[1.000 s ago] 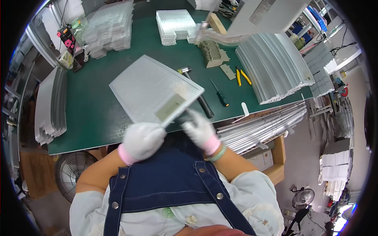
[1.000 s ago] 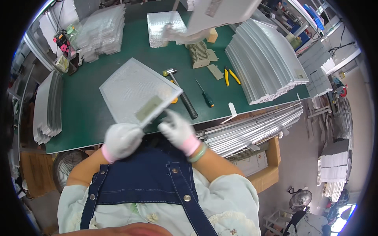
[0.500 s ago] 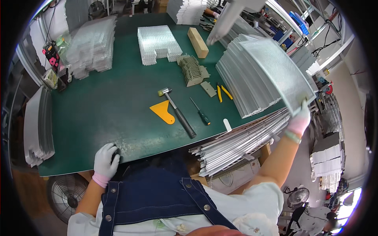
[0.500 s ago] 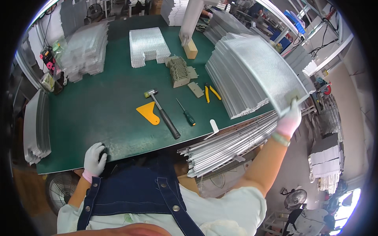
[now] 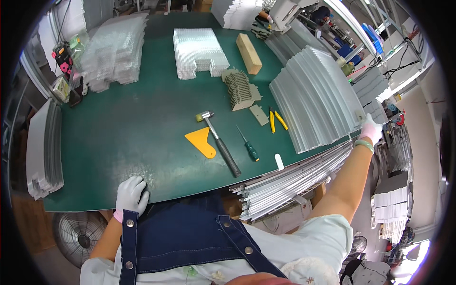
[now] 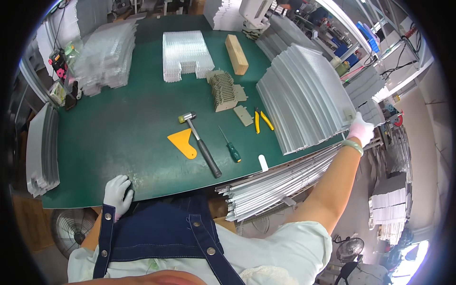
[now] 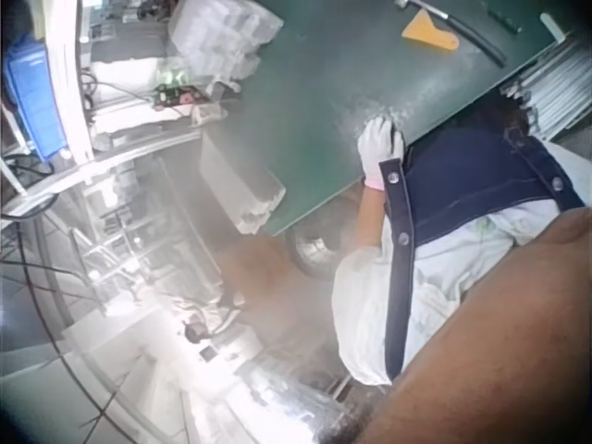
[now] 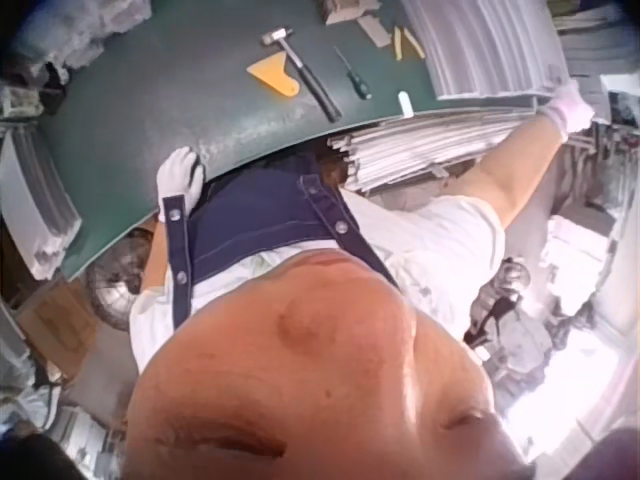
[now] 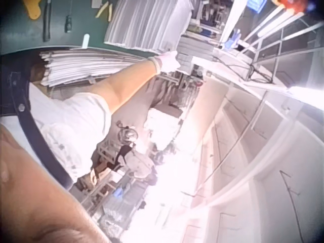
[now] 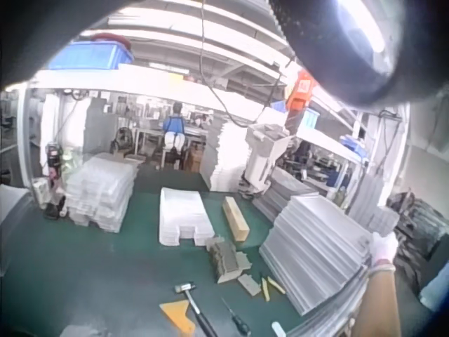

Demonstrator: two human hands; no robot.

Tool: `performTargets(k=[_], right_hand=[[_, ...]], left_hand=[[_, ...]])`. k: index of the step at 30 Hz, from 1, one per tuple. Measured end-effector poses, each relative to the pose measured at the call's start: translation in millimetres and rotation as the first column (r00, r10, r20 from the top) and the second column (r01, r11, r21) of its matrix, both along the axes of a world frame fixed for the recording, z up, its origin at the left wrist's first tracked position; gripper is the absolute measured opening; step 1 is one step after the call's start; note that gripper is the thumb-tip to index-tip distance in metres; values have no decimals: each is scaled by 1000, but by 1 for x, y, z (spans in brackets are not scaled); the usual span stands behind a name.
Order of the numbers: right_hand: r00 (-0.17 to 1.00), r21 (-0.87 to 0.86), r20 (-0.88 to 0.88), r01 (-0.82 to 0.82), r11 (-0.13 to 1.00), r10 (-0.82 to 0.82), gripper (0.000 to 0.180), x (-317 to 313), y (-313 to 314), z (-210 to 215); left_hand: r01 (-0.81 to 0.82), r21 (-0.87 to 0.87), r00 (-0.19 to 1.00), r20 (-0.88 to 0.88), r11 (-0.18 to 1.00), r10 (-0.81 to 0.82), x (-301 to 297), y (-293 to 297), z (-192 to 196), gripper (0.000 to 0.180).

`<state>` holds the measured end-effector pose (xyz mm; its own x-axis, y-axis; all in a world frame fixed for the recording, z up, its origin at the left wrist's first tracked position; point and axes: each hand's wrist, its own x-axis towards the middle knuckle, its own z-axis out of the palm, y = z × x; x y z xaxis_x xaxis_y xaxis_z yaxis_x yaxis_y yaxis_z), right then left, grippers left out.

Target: The person assembles metal frames by placing a mesh sheet on a workbench, inserting a small plastic component, and fitting metal bars into the mesh edges. They then use a hammer to secure the bars into place. The process is repeated for multiple units, with finished frames stacked on the table.

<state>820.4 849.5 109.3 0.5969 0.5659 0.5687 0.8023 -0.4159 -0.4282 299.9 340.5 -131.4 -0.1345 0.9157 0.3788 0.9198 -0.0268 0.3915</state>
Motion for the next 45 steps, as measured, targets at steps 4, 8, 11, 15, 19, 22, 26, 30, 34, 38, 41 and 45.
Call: performTargets(k=[4, 8, 11, 15, 19, 22, 26, 30, 34, 38, 41, 45], right_hand=[[544, 271, 472, -838, 473, 694, 24, -119, -77, -47], [129, -379, 177, -906, 189, 976, 27, -212, -76, -171], [362, -571, 27, -760, 312, 932, 44, -244, -40, -215], [373, -749, -214, -656, 94, 903, 67, -256, -5, -217], [206, -774, -130, -633, 31, 970, 59, -243, 8, -223], [108, -872, -79, -489, -16, 991, 37, -287, -45, -171], [8, -730, 228, -660, 177, 974, 29, -309, -46, -186], [-49, -131, -356, -986, -102, 933, 35, -289, 24, -215], [453, -254, -377, -889, 380, 808, 49, -295, 71, -224], [666, -659, -284, -658, 364, 689, 59, -329, 88, -237], [621, -617, -447, -735, 281, 644, 46, -299, 122, -253], [366, -34, -351, -925, 379, 862, 27, -278, 82, -223]], left_hand=[[-36, -11, 999, 2, 999, 36, 4, -3, 1, 28], [-21, -21, 999, 29, 1000, 22, 2, -5, -1, 30], [-18, 65, 1000, 9, 998, 18, 4, 1, 5, 27], [-20, 52, 999, 31, 998, 18, 2, 2, 7, 23], [-18, 77, 1000, 13, 997, 18, 2, 5, 7, 22], [-60, 34, 998, 19, 998, 60, 4, 2, 7, 22], [-51, -24, 999, 16, 998, 51, 2, 4, 9, 22], [-40, -33, 999, 36, 999, 41, 0, 9, 9, 21], [-56, -81, 998, 28, 995, 59, -1, 6, 10, 22], [-64, -81, 997, 31, 995, 67, 0, 4, 9, 24], [-16, -23, 1000, 18, 1000, 16, -6, 12, 10, 26], [-27, -98, 998, 60, 995, 33, -6, 7, 7, 27]])
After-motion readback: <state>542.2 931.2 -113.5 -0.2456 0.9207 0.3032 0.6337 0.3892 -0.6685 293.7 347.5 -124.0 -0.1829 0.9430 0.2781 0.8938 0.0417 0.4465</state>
